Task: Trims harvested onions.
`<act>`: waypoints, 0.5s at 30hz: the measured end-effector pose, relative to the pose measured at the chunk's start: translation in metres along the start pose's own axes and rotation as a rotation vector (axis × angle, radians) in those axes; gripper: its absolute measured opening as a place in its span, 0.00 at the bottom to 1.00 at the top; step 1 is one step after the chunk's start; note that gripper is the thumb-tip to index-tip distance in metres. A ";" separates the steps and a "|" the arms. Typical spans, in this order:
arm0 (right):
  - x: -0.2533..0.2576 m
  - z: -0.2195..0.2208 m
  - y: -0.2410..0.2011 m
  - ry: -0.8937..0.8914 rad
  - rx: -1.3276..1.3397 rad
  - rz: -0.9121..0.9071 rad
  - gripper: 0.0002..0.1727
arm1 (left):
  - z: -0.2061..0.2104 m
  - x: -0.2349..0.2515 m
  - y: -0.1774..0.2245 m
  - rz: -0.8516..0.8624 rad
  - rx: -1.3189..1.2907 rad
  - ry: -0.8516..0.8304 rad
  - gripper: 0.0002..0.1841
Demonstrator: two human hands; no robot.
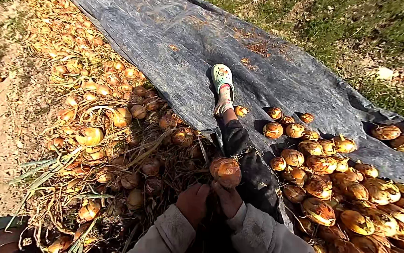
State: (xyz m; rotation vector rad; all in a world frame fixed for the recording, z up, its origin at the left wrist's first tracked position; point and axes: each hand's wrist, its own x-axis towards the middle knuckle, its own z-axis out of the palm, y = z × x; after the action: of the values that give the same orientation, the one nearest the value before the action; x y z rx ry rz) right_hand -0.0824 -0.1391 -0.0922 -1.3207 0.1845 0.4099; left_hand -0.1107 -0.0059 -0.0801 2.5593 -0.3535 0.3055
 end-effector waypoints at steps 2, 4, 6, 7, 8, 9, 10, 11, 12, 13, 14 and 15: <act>0.013 -0.015 -0.020 0.057 -0.029 -0.254 0.18 | -0.007 0.042 0.000 -0.002 0.000 -0.024 0.08; 0.018 -0.029 -0.060 0.159 0.013 -0.379 0.24 | -0.017 0.080 -0.003 -0.213 -0.046 -0.178 0.13; 0.023 -0.050 -0.090 0.259 -0.017 -0.493 0.30 | -0.004 0.096 -0.019 -0.330 -0.026 -0.263 0.15; 0.026 -0.060 -0.098 0.260 -0.039 -0.527 0.32 | 0.006 0.098 -0.024 -0.368 -0.008 -0.381 0.17; 0.027 -0.068 -0.101 0.229 -0.036 -0.534 0.34 | 0.018 0.096 -0.027 -0.393 -0.014 -0.552 0.19; 0.028 -0.073 -0.099 0.191 -0.017 -0.518 0.36 | 0.034 0.088 -0.029 -0.389 -0.034 -0.699 0.20; 0.027 -0.074 -0.093 0.159 0.001 -0.480 0.36 | 0.051 0.079 -0.029 -0.346 -0.051 -0.809 0.21; 0.025 -0.072 -0.086 0.144 0.012 -0.429 0.36 | 0.064 0.072 -0.025 -0.276 -0.064 -0.890 0.21; 0.022 -0.067 -0.080 0.134 0.019 -0.355 0.35 | 0.077 0.066 -0.022 -0.176 -0.066 -0.930 0.22; 0.019 -0.062 -0.075 0.129 0.040 -0.275 0.35 | 0.088 0.064 -0.019 -0.058 -0.064 -0.949 0.23; 0.017 -0.057 -0.072 0.120 0.068 -0.200 0.34 | 0.098 0.064 -0.015 0.035 -0.054 -0.987 0.23; 0.015 -0.053 -0.069 0.106 0.110 -0.134 0.34 | 0.105 0.067 -0.009 0.076 -0.034 -1.059 0.23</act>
State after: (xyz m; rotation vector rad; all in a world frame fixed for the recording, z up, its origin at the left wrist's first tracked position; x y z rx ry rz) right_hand -0.0361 -0.2002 -0.0489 -1.2390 0.2032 0.2138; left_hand -0.0296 -0.0674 -0.1526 2.4520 -0.8040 -1.0586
